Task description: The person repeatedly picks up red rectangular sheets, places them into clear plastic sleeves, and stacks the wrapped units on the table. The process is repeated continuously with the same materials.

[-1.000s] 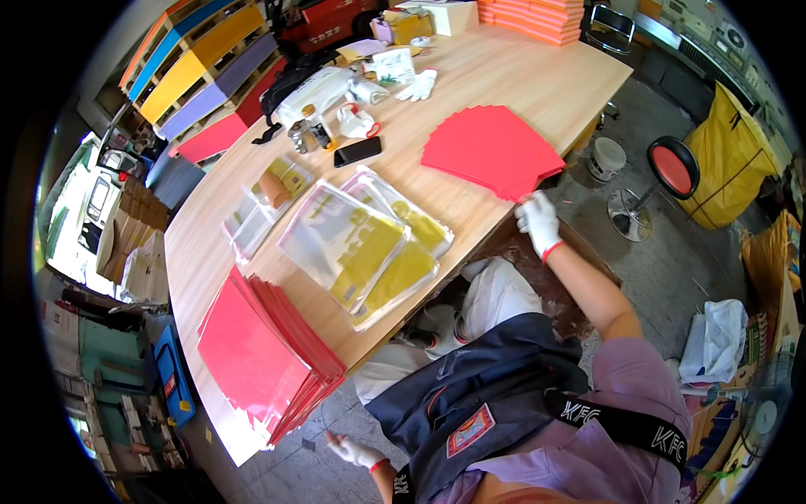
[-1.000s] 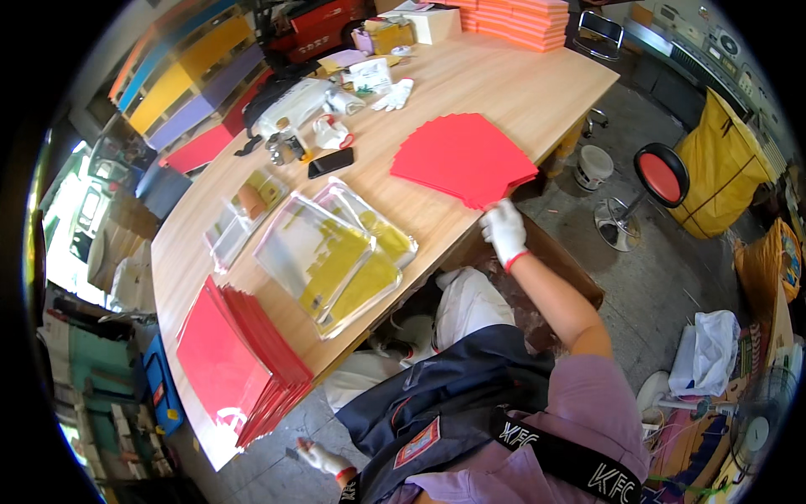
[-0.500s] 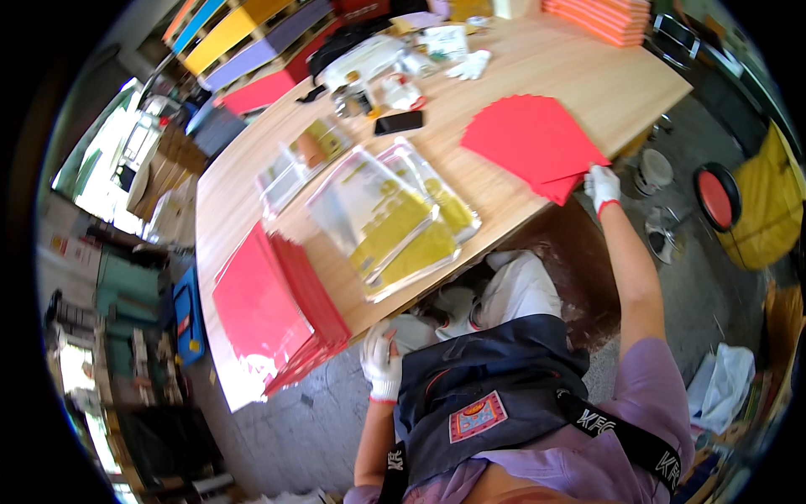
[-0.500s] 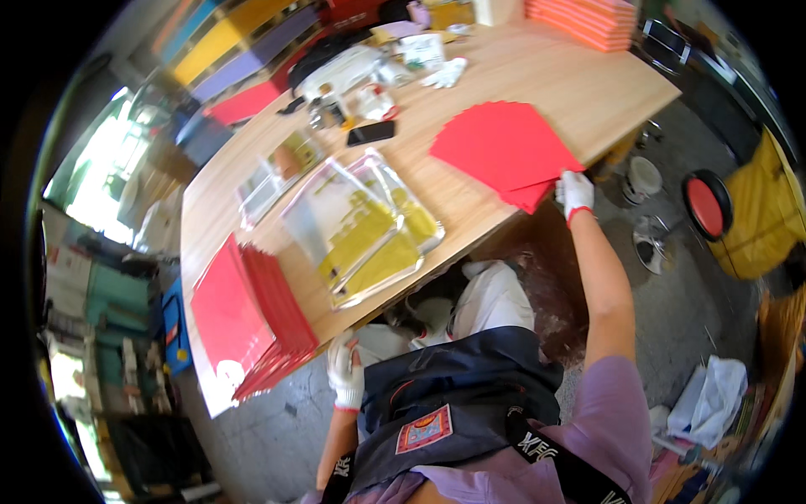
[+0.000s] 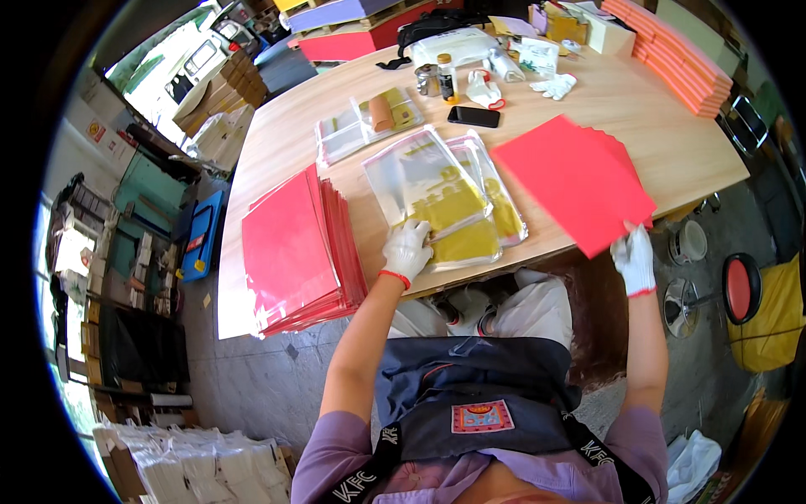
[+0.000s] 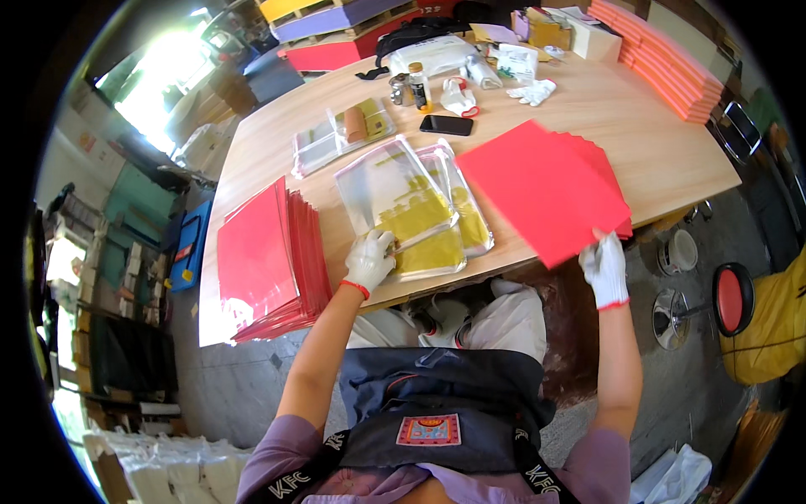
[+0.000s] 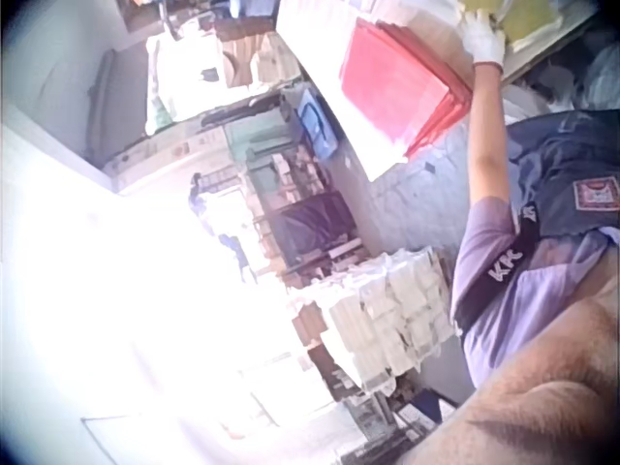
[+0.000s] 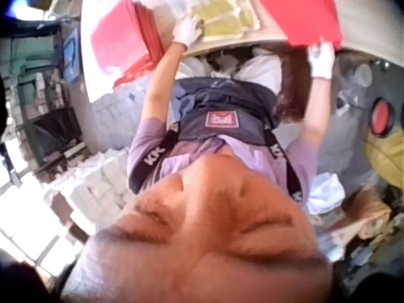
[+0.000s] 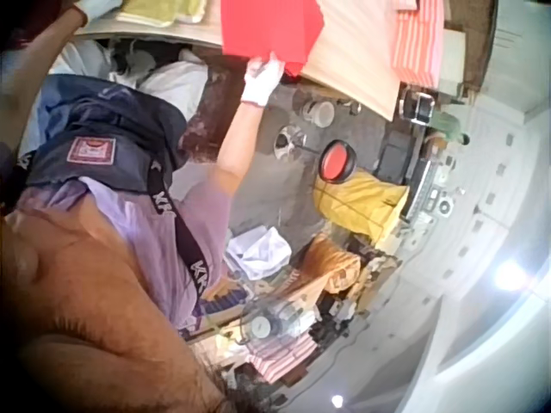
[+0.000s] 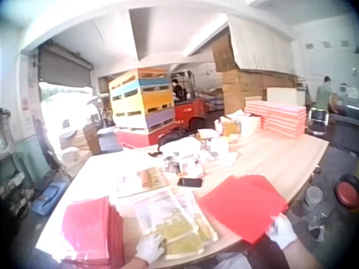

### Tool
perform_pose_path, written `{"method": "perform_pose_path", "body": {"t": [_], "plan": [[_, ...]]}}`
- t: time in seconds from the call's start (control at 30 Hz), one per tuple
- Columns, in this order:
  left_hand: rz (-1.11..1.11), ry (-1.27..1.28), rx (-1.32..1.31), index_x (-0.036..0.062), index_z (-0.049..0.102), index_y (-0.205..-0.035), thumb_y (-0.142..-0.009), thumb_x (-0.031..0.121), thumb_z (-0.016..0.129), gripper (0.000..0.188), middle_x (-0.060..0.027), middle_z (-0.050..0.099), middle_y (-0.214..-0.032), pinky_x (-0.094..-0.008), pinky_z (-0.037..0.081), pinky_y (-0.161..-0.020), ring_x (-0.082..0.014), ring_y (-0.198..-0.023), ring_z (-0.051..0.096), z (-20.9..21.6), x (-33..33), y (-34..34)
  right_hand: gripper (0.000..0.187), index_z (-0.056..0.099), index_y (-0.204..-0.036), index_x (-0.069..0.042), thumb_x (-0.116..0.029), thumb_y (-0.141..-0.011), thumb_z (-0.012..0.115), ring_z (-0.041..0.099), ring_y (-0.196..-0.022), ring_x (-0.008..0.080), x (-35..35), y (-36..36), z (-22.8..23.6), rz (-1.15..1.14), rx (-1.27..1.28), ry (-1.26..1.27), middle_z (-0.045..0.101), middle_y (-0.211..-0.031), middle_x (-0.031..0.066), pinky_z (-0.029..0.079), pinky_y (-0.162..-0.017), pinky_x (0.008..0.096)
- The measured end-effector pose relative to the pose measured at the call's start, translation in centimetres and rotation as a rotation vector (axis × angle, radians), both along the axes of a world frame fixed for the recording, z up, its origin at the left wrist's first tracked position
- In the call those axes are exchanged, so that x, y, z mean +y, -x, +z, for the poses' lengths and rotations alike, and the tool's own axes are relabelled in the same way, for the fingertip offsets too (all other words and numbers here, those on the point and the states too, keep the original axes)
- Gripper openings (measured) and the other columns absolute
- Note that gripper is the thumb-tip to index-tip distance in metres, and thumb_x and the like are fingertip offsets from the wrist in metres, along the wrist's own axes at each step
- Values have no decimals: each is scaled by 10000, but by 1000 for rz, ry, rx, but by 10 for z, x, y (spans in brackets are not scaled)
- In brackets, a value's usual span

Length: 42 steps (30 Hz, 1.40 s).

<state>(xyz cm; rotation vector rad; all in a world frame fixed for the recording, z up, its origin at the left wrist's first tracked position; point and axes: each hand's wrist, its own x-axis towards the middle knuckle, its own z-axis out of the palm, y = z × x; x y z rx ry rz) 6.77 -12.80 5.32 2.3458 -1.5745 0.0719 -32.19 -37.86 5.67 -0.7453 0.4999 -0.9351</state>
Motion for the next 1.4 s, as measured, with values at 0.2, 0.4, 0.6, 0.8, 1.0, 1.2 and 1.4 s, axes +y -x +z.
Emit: {"method": "perform_pose_path", "body": {"t": [0.2, 0.4, 0.6, 0.8, 1.0, 1.2, 1.4], "plan": [[62, -392, 68, 154, 502, -1073, -727, 215, 642, 378, -105, 517, -1074, -428, 504, -745, -298, -993, 560, 31, -17, 9, 213, 494, -1054, -25, -149, -882, 470, 303, -286, 84, 84, -4, 15, 232, -23, -103, 443, -484, 1, 236, -283, 233], [88, -426, -118, 152, 493, -1073, -757, 147, 630, 343, -103, 514, -1082, -429, 524, -649, -301, -965, 579, 21, -28, 19, 154, 499, -1007, -52, -147, -895, 455, 261, -281, 74, 105, 13, 5, 197, -152, -222, 376, -449, -16, 213, -281, 225], [62, -468, -91, 169, 643, -913, -774, 140, 556, 167, -79, 648, -877, -405, 494, -567, -253, -815, 640, 24, -38, 11, 127, 513, -994, -80, -145, -893, 472, 275, -286, 63, 113, 32, -2, 114, -184, -143, 392, -469, -32, 225, -282, 211], [-280, -780, 9, 156, 627, -997, -719, 147, 566, 285, -81, 635, -963, -387, 484, -726, -267, -919, 602, 87, -62, 28, 124, 527, -974, -78, -144, -880, 479, 279, -277, 66, 104, 47, -8, -154, -33, -295, 419, -478, -34, 229, -281, 209], [-624, -308, -459, 126, 569, -1008, -765, 106, 546, 245, -99, 573, -995, -404, 469, -800, -290, -958, 550, 41, -139, -25, 145, 523, -974, -68, -168, -881, 475, 259, -273, 63, 103, 55, 1, -140, -96, -190, 394, -465, -32, 204, -271, 211], [-694, -547, -383, 123, 582, -994, -725, 121, 618, 272, -98, 569, -1007, -386, 465, -831, -300, -951, 553, 42, -185, -23, 203, 507, -1003, -48, -213, -890, 474, 251, -274, 56, 102, 78, -2, -211, 1, -171, 345, -429, -34, 194, -268, 215], [-755, -899, -523, 134, 647, -893, -742, 119, 599, 159, -47, 598, -970, -386, 502, -653, -265, -866, 608, 51, -195, -22, 225, 483, -1043, -30, -193, -888, 472, 277, -278, 59, 98, 76, -4, -250, 36, -186, 378, -446, -15, 200, -262, 210]]}}
